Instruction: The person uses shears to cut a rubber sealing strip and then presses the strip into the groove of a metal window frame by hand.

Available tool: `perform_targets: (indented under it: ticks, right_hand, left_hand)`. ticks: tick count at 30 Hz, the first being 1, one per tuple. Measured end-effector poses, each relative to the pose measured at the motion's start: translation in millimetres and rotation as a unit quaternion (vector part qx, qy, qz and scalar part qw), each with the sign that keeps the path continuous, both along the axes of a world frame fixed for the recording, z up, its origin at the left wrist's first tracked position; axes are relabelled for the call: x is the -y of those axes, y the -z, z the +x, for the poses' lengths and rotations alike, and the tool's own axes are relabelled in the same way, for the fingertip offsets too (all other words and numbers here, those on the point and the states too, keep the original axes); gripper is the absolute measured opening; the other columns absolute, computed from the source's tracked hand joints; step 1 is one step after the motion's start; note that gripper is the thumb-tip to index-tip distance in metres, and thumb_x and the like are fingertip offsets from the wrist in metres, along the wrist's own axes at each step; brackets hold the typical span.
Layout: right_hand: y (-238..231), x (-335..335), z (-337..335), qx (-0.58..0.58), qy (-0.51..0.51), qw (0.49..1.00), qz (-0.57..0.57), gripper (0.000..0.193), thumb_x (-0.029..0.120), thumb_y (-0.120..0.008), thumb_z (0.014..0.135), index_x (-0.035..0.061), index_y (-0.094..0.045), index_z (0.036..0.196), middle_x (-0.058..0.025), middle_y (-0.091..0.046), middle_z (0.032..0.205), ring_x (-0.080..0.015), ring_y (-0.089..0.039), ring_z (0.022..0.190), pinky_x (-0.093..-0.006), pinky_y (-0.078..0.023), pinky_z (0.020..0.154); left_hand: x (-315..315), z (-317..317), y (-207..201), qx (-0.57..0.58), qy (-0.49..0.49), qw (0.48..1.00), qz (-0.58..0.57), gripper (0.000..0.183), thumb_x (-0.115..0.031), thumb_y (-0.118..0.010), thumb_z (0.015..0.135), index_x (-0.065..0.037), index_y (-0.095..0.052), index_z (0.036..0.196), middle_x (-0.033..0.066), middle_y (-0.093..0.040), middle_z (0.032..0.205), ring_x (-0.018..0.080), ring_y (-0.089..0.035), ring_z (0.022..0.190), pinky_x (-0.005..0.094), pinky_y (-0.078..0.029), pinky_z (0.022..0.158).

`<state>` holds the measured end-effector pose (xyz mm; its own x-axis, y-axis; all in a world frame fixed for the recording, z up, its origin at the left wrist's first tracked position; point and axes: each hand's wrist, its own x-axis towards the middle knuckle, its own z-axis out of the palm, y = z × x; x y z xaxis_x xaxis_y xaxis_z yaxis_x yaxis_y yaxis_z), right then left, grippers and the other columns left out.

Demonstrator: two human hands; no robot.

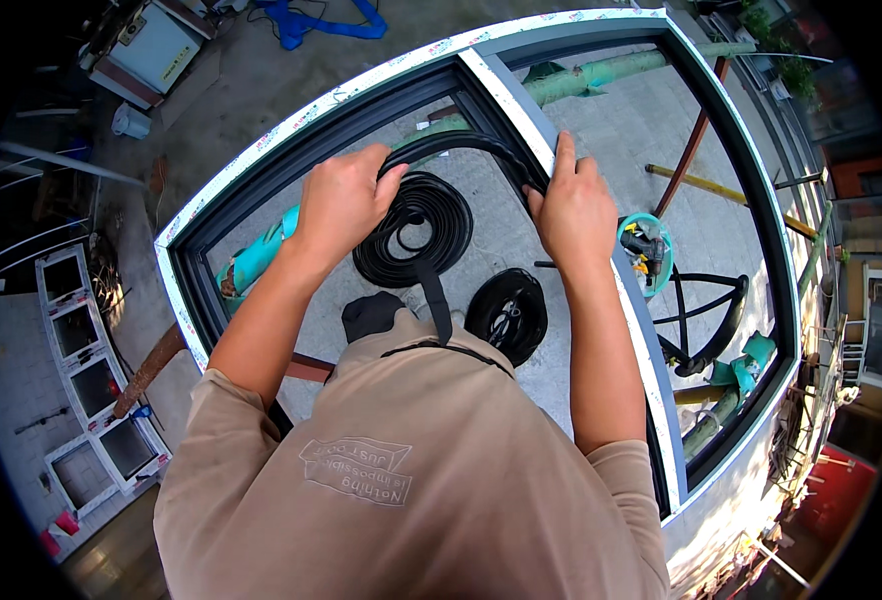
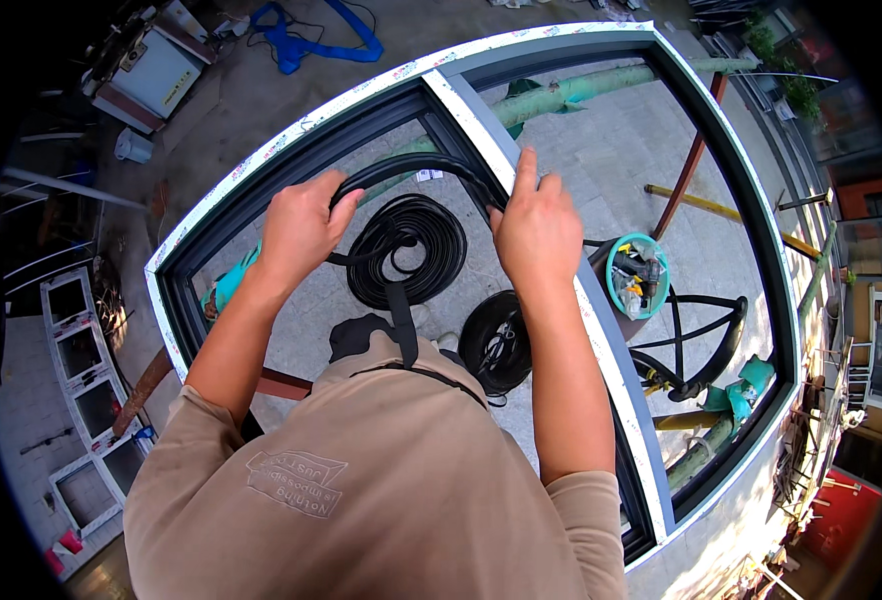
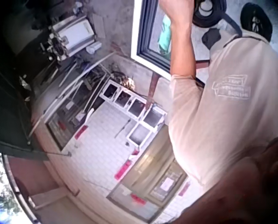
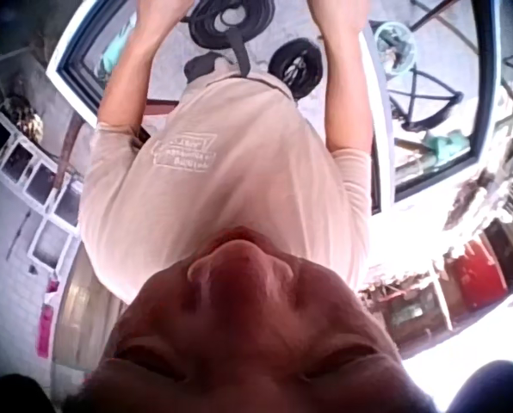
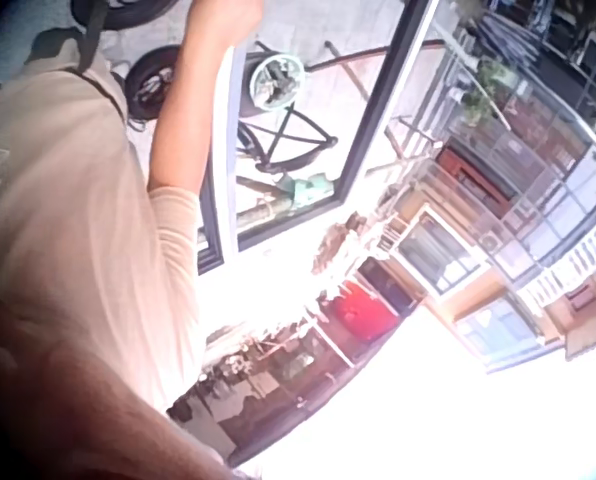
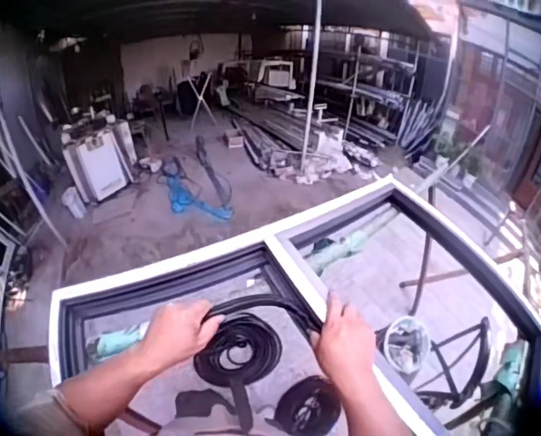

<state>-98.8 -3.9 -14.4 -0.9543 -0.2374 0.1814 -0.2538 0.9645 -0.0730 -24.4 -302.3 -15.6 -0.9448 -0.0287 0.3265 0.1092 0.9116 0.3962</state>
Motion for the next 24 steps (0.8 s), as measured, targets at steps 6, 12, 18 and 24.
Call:
perform_targets:
  ticks: [6,12,18,24]
  right_hand:
    - [-9,4,2,0.036,0.023,0.999,-0.006,0.097,0.037,-0.096,0.089,0.0067,-0.051,0.170,-0.0190,-0.071,0.119,-0.0386,-0.078,0.104,-0.0482,-0.065,0.087]
    - [-9,6,2,0.029,0.017,0.999,0.005,0.097,0.038,-0.094,0.091,0.0069,-0.050,0.171,-0.0202,-0.070,0.119,-0.0400,-0.077,0.106,-0.0494,-0.065,0.088]
    - [-14,8,1,0.038,0.019,0.999,-0.004,0.099,0.037,-0.095,0.090,0.0055,-0.049,0.171,-0.0209,-0.070,0.119,-0.0408,-0.077,0.106,-0.0501,-0.064,0.088]
    - [-15,12,3,0.032,0.030,0.999,0.011,0.100,0.037,-0.096,0.089,0.0051,-0.049,0.171,-0.0204,-0.070,0.116,-0.0406,-0.077,0.103,-0.0496,-0.064,0.085]
  left_hand:
    - [-2,-41,3,0.005,-0.002,1.000,-0.008,0.029,-0.020,-0.076,0.106,-0.013,-0.077,0.134,0.0195,-0.081,0.097,0.0435,-0.079,0.087,0.0534,-0.062,0.075]
    - [4,-73,6,0.079,0.046,0.995,-0.031,0.035,-0.021,-0.071,0.110,-0.018,-0.073,0.145,0.0181,-0.082,0.108,0.0441,-0.080,0.099,0.0565,-0.063,0.081]
    - [14,-95,7,0.113,0.095,0.988,-0.051,0.033,-0.026,-0.071,0.112,-0.014,-0.074,0.142,0.0212,-0.083,0.108,0.0466,-0.080,0.101,0.0583,-0.062,0.086]
    - [11,-108,13,0.133,0.114,0.983,-0.049,0.033,-0.025,-0.070,0.112,-0.011,-0.074,0.141,0.0228,-0.082,0.109,0.0473,-0.079,0.099,0.0592,-0.062,0.086]
